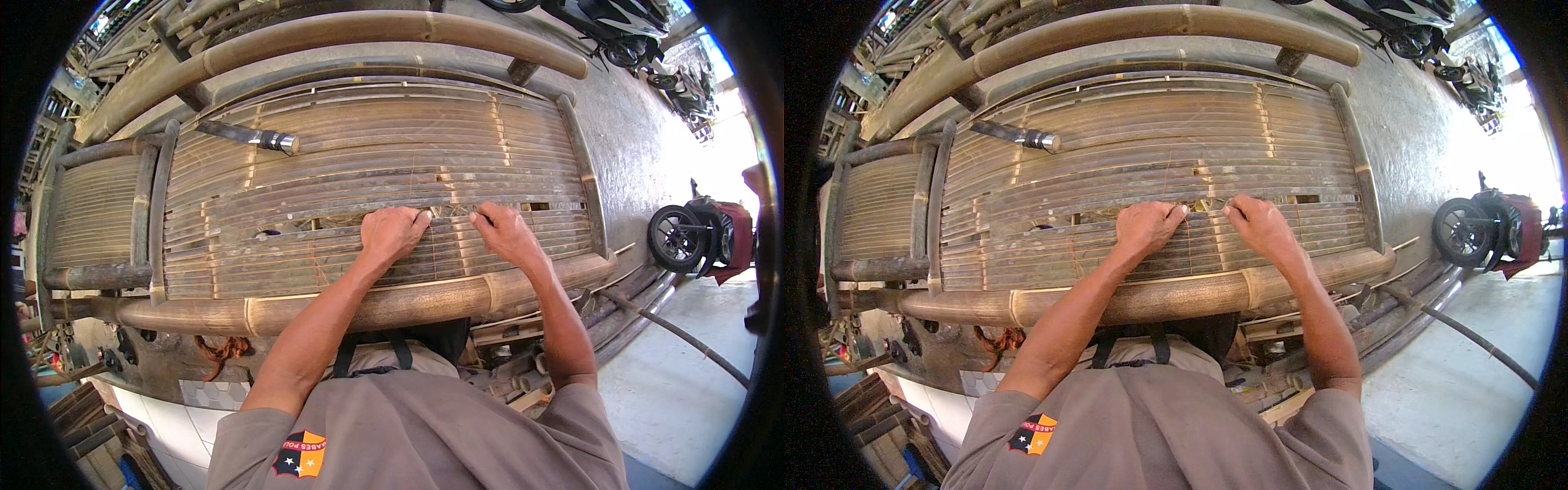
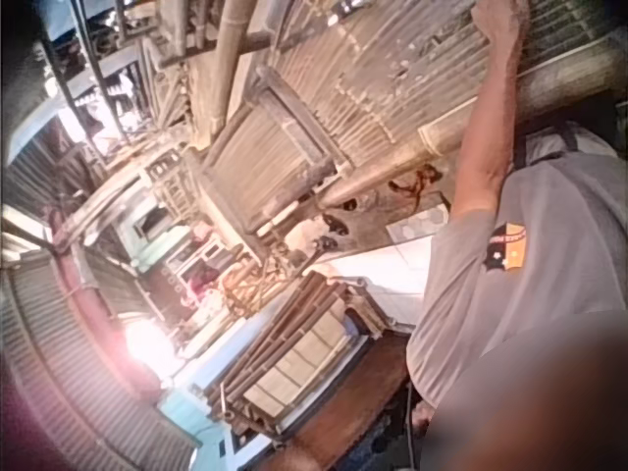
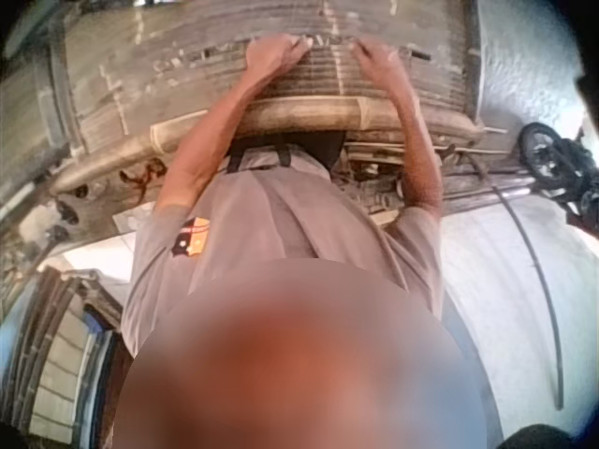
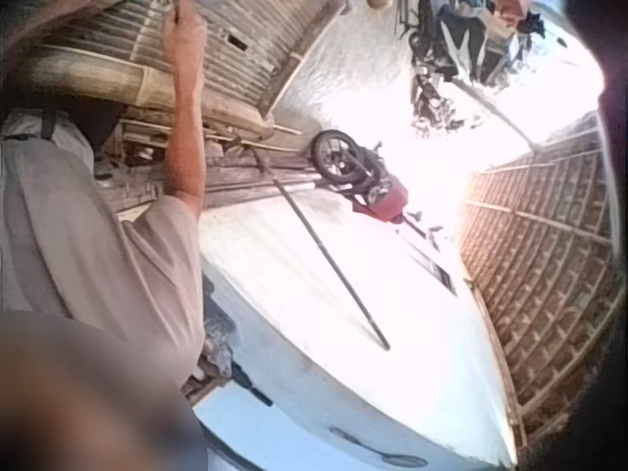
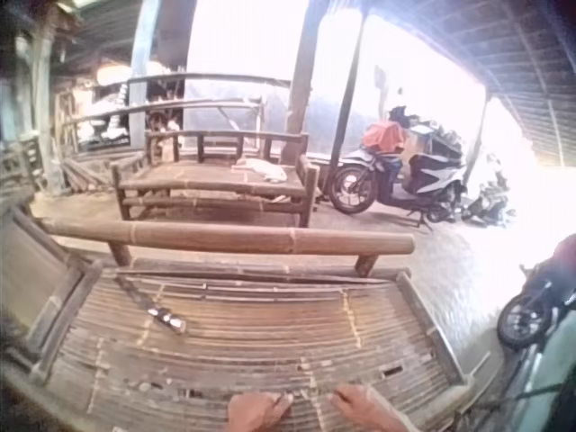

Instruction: The person weaves thin bamboo strips into a slatted bamboo mat using both hands. They repeatedly thread and pull the strips through the existing weave to extend the mat's surface.

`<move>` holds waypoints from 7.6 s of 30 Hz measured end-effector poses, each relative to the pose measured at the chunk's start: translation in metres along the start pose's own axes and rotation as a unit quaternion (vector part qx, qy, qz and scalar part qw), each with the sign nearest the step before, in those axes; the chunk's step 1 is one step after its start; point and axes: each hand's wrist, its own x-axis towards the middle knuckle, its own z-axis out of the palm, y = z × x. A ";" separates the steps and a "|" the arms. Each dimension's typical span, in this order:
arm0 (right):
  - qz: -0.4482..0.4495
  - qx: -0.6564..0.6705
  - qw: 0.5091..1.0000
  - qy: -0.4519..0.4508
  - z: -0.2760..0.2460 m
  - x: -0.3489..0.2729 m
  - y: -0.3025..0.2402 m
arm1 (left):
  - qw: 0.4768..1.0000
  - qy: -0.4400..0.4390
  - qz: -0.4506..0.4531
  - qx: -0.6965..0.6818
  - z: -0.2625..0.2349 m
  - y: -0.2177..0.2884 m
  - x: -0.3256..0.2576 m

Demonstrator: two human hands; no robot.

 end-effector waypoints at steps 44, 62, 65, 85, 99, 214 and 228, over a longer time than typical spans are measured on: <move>0.017 0.338 0.936 0.098 -0.028 0.021 -0.069 | 0.867 0.163 0.011 -0.470 -0.097 0.020 -0.023; -0.188 0.253 0.948 -0.046 -0.028 0.086 -0.216 | 0.998 -0.008 0.046 0.053 -0.010 0.005 -0.013; -0.205 0.262 0.940 -0.078 -0.010 0.082 -0.215 | 0.997 0.024 0.065 0.030 -0.006 -0.001 -0.011; 0.192 0.185 0.932 -0.245 0.035 0.032 -0.049 | 0.937 -0.125 0.004 -0.325 -0.024 -0.026 0.003; 0.330 0.358 0.844 -0.223 0.059 0.057 -0.052 | 0.982 -0.172 -0.070 0.046 -0.023 0.007 0.008; 0.081 0.374 0.921 0.080 0.071 -0.016 -0.095 | 0.989 -0.038 0.139 0.025 -0.007 -0.024 -0.004; -0.014 -0.072 0.976 0.203 0.053 -0.063 -0.076 | 0.988 0.145 0.042 0.017 -0.095 -0.152 -0.103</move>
